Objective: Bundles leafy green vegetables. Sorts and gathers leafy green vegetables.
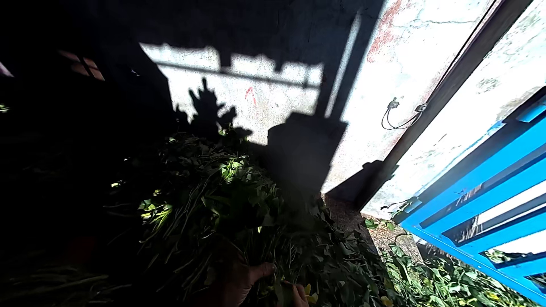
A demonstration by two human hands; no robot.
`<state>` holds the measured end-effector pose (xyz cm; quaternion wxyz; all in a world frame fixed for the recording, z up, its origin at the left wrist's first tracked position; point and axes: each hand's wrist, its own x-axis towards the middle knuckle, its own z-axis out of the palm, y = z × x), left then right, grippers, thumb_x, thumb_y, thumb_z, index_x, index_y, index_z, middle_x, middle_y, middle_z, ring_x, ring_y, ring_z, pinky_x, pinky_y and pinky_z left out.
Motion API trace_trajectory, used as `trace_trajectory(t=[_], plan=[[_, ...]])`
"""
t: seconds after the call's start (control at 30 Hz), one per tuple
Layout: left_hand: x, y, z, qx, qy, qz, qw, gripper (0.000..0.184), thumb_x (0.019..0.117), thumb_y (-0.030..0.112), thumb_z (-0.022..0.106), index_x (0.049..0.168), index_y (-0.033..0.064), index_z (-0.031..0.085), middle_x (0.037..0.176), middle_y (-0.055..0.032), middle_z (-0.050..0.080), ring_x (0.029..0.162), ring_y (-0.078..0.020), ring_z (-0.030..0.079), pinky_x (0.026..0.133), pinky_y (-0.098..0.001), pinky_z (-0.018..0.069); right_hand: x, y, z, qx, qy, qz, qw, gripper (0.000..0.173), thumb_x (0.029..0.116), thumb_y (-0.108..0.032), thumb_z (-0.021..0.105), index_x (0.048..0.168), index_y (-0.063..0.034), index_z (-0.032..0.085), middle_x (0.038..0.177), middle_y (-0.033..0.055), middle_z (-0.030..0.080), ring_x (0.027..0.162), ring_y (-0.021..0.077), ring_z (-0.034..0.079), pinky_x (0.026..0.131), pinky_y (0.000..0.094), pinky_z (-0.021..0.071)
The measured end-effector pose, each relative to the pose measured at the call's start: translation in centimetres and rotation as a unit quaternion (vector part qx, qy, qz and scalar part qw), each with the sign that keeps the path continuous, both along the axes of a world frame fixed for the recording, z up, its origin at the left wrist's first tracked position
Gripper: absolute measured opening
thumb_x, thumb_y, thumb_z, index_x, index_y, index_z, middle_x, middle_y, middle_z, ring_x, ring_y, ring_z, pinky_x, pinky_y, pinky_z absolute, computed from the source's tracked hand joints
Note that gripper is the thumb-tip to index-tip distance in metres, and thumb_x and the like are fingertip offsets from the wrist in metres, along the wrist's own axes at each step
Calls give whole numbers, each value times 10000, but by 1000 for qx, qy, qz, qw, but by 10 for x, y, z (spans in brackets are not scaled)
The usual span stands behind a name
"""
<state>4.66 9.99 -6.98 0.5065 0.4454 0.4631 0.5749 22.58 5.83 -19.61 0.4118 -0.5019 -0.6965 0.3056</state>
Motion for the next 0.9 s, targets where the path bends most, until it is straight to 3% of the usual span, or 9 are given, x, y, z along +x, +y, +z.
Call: trace_trajectory(t=[0.13,0.27,0.33,0.4,0.47,0.57,0.67,0.77,0.9], plan=[[3,1,1,9,-29,-3,1000,440,683,-118,849,1064,-32,645,928,-124,752,851,-230,749,805,-380,646,-6,2,14,-86,73,3,994,448,885,-229,749,1227,50,672,1214,247,630,1162,332,604,1009,482,503],[1,5,2,27,-43,5,999,406,683,-120,843,1033,-34,658,910,-140,745,834,-241,742,794,-385,642,-12,5,18,-76,80,-23,994,539,838,-349,790,1189,45,678,1256,249,630,1232,382,566,1027,584,453],[1,7,-3,30,-40,15,999,411,678,-109,855,1034,-45,660,918,-153,743,844,-253,743,795,-394,646,-14,5,21,-62,86,-36,994,621,817,-421,801,1207,42,662,1276,240,626,1263,382,545,1043,586,440],[3,8,-5,16,-38,36,998,427,664,-105,861,1037,-55,659,926,-162,745,855,-260,747,794,-394,648,-16,4,30,-62,103,-52,991,638,803,-392,826,1220,54,641,1231,223,643,1212,344,578,1036,559,457],[5,8,-3,-6,-42,57,997,430,648,-112,857,1027,-57,662,922,-161,747,849,-248,748,789,-379,647,-17,4,38,-54,107,-70,990,593,805,-357,842,1178,52,627,1092,174,678,1081,293,632,987,528,490],[5,8,1,-15,-53,74,996,414,659,-127,843,1025,-56,663,929,-145,752,866,-221,750,804,-352,643,-19,5,39,8,65,-82,994,525,792,-342,845,1081,39,630,961,138,681,968,283,645,966,565,469],[5,7,2,-26,-76,69,994,371,680,-121,835,1008,-62,672,922,-157,747,859,-226,746,795,-361,641,-22,4,38,65,24,-83,994,533,782,-366,850,1068,24,624,947,133,677,942,267,659,971,545,484],[0,7,0,-23,-92,42,995,398,687,-113,833,1038,-62,653,941,-171,744,869,-246,746,818,-387,637,-24,3,39,132,-3,-109,985,502,772,-333,854,1040,37,646,972,168,690,928,288,677,887,499,541],[-9,5,-4,25,-66,-44,997,330,731,-60,840,1018,-39,680,945,-183,744,861,-279,745,829,-412,634,-21,3,38,139,7,-123,983,458,794,-283,833,1039,50,635,1017,185,677,973,290,671,893,471,557]])
